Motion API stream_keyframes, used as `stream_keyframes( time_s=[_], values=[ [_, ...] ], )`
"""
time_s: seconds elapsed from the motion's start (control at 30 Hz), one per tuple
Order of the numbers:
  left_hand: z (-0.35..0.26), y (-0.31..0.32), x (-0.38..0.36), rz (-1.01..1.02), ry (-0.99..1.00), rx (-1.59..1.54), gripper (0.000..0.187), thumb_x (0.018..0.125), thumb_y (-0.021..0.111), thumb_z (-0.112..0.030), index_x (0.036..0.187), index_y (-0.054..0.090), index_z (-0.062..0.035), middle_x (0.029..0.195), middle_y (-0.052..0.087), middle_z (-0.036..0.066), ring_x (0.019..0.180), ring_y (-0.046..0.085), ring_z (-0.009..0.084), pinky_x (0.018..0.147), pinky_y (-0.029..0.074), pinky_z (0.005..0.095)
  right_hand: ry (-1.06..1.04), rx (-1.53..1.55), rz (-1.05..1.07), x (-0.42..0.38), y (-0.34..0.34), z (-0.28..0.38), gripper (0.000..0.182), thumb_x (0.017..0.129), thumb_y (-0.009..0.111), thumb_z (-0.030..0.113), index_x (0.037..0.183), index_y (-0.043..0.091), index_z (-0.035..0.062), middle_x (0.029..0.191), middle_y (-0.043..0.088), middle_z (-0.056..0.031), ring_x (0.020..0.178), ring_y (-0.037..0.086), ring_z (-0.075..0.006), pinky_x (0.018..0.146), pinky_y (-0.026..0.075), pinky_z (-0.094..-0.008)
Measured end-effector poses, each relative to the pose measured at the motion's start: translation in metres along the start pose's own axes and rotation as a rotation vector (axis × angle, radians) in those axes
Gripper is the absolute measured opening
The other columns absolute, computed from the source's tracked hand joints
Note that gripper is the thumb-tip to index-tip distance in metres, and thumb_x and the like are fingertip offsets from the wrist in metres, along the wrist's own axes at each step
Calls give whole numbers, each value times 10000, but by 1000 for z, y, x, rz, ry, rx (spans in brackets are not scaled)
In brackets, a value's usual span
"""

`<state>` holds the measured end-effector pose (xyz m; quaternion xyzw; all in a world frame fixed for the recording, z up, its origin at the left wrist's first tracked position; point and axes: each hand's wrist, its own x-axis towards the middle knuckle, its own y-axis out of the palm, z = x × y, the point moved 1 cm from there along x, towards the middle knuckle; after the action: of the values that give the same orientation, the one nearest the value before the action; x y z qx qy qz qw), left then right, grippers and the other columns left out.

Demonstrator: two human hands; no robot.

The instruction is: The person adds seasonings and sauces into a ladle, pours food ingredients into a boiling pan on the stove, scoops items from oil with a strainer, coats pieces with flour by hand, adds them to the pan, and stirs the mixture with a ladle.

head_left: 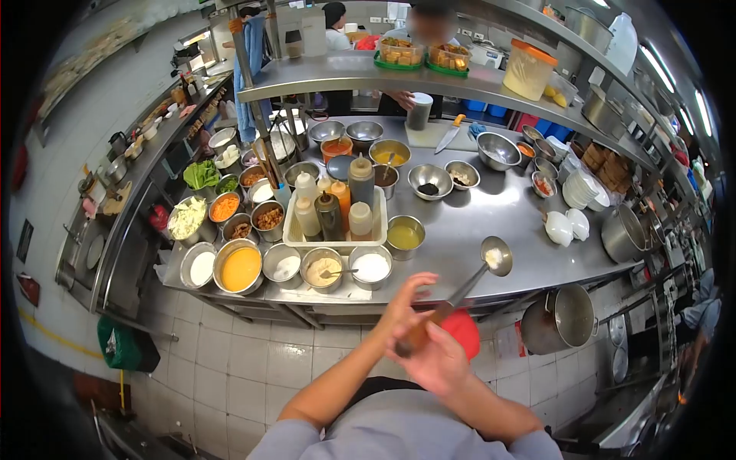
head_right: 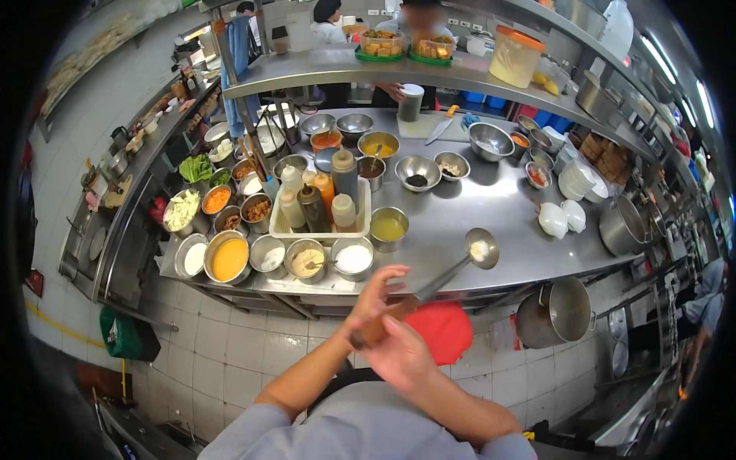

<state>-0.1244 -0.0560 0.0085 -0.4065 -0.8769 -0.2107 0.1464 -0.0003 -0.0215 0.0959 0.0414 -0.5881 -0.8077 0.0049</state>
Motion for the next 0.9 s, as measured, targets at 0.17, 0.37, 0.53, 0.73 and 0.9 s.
stream_keyframes(
  time_s=[0.17,0.37,0.53,0.73,0.9],
  values=[
    [27,-158,16,-677,61,694,570,753,754,-141,1236,474,-24,1184,521,107,1129,507,226,960,416,347,58,-12,-256,-106,-54,46,212,873,538,164,1072,551,91,1002,582,-94,961,559,-270,902,431,-450],
    [37,-310,65,-784,-64,816,734,728,735,-95,1351,368,34,1327,467,170,1190,483,262,975,407,354,-143,188,-382,-205,-106,68,200,826,565,119,1020,538,77,739,466,-45,617,507,-200,574,454,-370],
    [33,-313,73,-564,-279,425,712,737,693,-35,1368,363,-21,1284,517,118,1161,504,218,978,391,338,-105,-141,-664,-242,-86,59,190,799,598,67,970,516,58,623,416,-39,438,431,-167,405,384,-321],
    [32,-313,64,-690,-211,569,584,742,697,-48,1269,447,-26,1162,585,86,1050,563,205,922,428,328,46,-345,-602,-241,-81,50,292,787,626,42,1052,505,25,656,490,-78,484,503,-149,414,393,-299],
    [-43,-282,69,-758,153,548,510,815,706,-119,1254,466,-26,1167,578,84,1031,563,188,899,436,318,108,-497,-522,-227,-67,54,658,790,636,44,1377,340,14,735,539,-103,503,528,-145,448,451,-274]
  ],
)
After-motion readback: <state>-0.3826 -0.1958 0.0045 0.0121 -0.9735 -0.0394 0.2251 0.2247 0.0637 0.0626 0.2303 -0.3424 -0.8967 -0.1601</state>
